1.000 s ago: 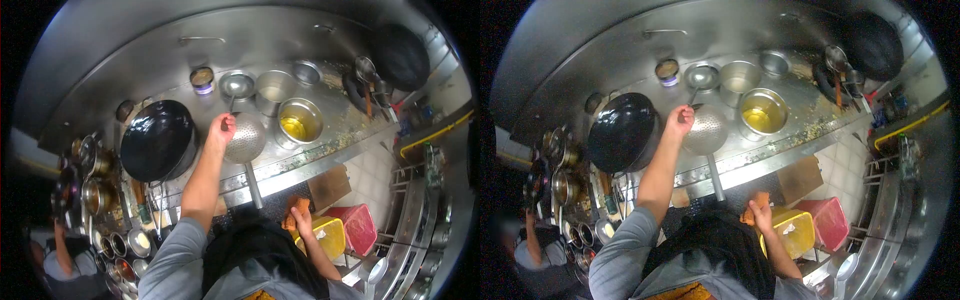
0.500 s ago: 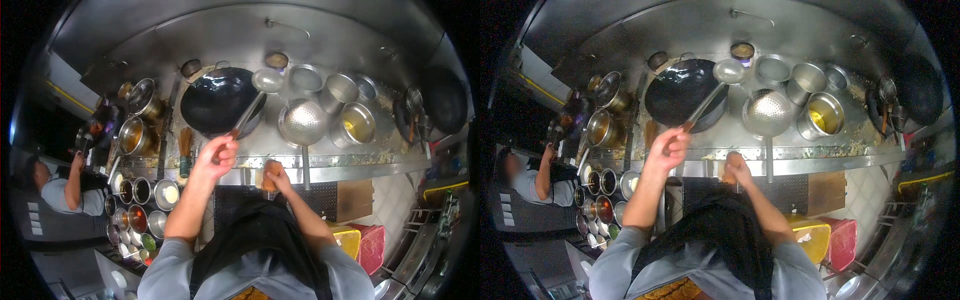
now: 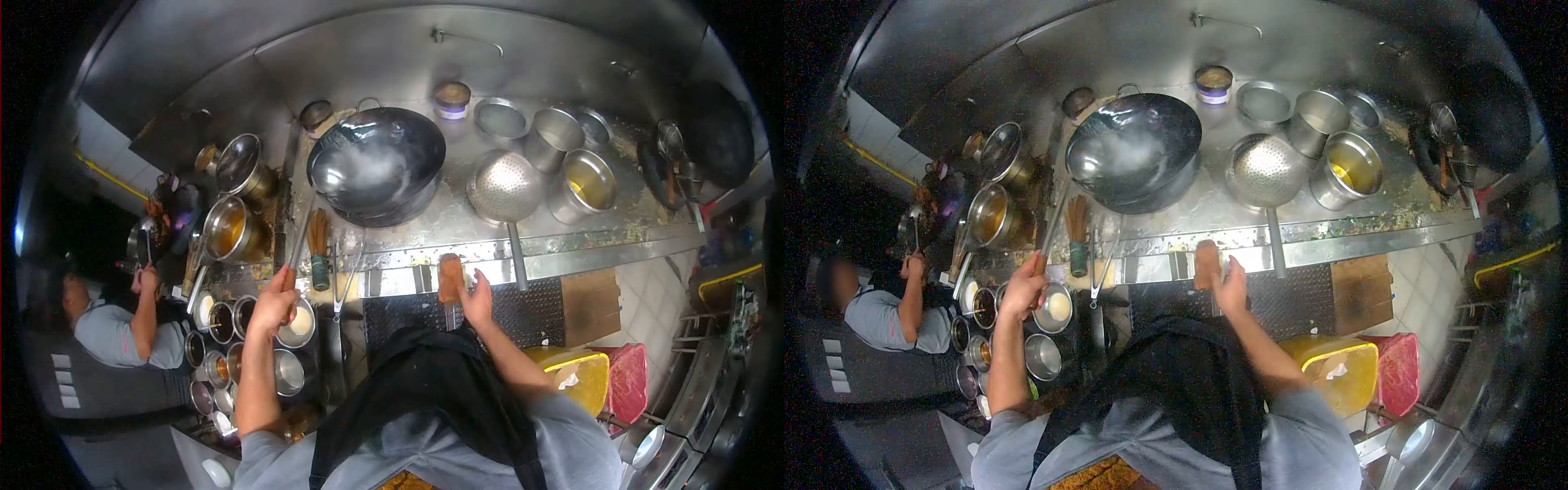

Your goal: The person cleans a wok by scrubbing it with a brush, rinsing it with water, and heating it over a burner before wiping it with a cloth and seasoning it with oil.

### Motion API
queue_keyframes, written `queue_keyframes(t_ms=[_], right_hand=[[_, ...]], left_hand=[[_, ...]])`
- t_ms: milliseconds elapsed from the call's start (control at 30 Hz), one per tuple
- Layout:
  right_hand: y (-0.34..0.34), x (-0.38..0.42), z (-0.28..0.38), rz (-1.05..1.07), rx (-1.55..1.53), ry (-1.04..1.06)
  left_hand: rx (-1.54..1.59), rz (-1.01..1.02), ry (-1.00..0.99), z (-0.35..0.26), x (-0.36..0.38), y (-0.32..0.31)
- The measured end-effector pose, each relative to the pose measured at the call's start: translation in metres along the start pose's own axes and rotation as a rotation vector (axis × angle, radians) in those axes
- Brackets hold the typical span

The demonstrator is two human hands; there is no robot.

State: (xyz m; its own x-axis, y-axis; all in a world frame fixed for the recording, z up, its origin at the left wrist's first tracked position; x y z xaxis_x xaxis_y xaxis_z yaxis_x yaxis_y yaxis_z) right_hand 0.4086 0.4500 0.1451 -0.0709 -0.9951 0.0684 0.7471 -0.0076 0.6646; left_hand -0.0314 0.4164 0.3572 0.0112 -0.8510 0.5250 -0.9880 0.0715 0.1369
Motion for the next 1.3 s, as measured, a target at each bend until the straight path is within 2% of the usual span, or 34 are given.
queue_keyframes(t_ms=[33,100,167,200,233,267,300,333,367,400,433,500,533,567,600,633,733,767,800,833,867,900,933,1000,1033,1067,1133,1267,1300], right_hand=[[0.010,0.006,0.007,-0.006,0.006,0.001],[0.026,0.016,0.020,0.117,-0.300,-0.074],[0.034,0.009,0.030,0.141,-0.349,-0.045],[0.029,0.002,0.039,0.272,-0.486,0.026],[0.025,-0.005,0.050,0.405,-0.621,0.098],[0.026,-0.012,0.069,0.518,-0.755,0.044],[0.031,-0.017,0.096,0.632,-0.889,-0.009],[0.036,-0.027,0.115,0.629,-0.882,-0.010],[0.035,-0.032,0.133,0.730,-1.048,-0.080],[0.040,-0.038,0.144,0.831,-1.216,-0.154],[0.057,-0.049,0.148,0.830,-1.212,-0.157],[0.080,-0.070,0.147,0.802,-1.068,-0.212],[0.074,-0.089,0.132,0.655,-1.203,-0.159],[0.078,-0.103,0.111,0.381,-1.374,-0.278],[0.092,-0.128,0.088,0.319,-1.187,-0.309],[0.107,-0.150,0.067,0.360,-1.072,-0.338],[0.135,-0.247,-0.014,0.200,-0.550,-0.267],[0.147,-0.284,-0.034,0.143,-0.128,-0.216],[0.147,-0.321,-0.062,-0.085,0.229,-0.008],[0.154,-0.342,-0.071,-0.086,0.304,-0.046],[0.159,-0.362,-0.078,-0.088,0.380,-0.080],[0.167,-0.384,-0.089,-0.071,0.380,-0.063],[0.157,-0.416,-0.103,0.119,0.032,-0.120],[0.140,-0.453,-0.125,0.469,-0.654,-0.289],[0.129,-0.452,-0.112,0.637,-0.993,-0.383],[0.130,-0.455,-0.103,0.654,-0.984,-0.375],[0.152,-0.417,-0.065,0.579,-1.522,-0.660],[0.203,-0.346,-0.009,0.585,-1.578,-0.574],[0.210,-0.329,0.004,0.642,-1.659,-0.578]], left_hand=[[-0.368,-0.133,-0.035,-0.004,-0.004,0.004],[-0.820,-0.298,-0.119,-0.016,-0.015,-0.019],[-0.551,-0.271,-0.212,-0.017,-0.031,-0.050],[-0.438,-0.265,-0.277,-0.022,-0.039,-0.072],[-0.283,-0.219,-0.376,0.000,-0.066,-0.088],[-0.068,-0.104,-0.223,-0.017,-0.061,-0.126],[0.209,-0.012,-0.258,-0.019,-0.069,-0.164],[0.357,0.090,-0.262,-0.027,-0.074,-0.202],[0.579,0.159,-0.286,-0.037,-0.075,-0.237],[0.649,0.294,-0.264,-0.033,-0.086,-0.272],[0.643,0.243,-0.356,-0.039,-0.092,-0.297],[0.562,0.466,-0.258,-0.052,-0.100,-0.313],[0.568,0.458,-0.258,-0.052,-0.106,-0.311],[0.295,0.542,-0.270,-0.048,-0.107,-0.314],[0.022,0.618,-0.275,-0.038,-0.107,-0.318],[0.036,0.605,-0.268,-0.024,-0.109,-0.317],[-0.122,0.346,-0.247,0.020,-0.100,-0.295],[-0.217,0.226,-0.228,0.028,-0.092,-0.283],[-0.343,0.118,-0.231,0.052,-0.087,-0.271],[-0.469,0.010,-0.229,0.081,-0.083,-0.259],[-0.461,-0.009,-0.217,0.109,-0.072,-0.250],[-0.405,-0.047,-0.122,0.140,-0.060,-0.240],[-0.337,-0.113,-0.017,0.158,-0.047,-0.236],[-0.347,-0.170,-0.003,0.153,-0.028,-0.234],[-0.365,-0.198,-0.002,0.150,-0.021,-0.234],[-0.354,-0.215,0.000,0.149,-0.020,-0.235],[-0.267,-0.242,-0.094,0.146,-0.017,-0.236],[-0.279,-0.238,-0.019,0.127,-0.029,-0.233],[-0.308,-0.240,-0.075,0.115,-0.034,-0.229]])
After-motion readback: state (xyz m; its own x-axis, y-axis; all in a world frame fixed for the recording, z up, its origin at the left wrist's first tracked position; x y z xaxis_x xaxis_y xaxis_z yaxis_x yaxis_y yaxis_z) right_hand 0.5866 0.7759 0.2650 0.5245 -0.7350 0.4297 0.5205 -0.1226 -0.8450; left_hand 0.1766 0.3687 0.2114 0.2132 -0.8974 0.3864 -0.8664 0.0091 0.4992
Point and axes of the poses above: each hand's wrist, its own x-axis away from the middle knuckle, its own y-axis out of the back of the hand, z = x × y, the point moved 6 cm from there along -x, towards the middle knuckle, and after that the axes turned 9 degrees about z, right-handed, at the moved point
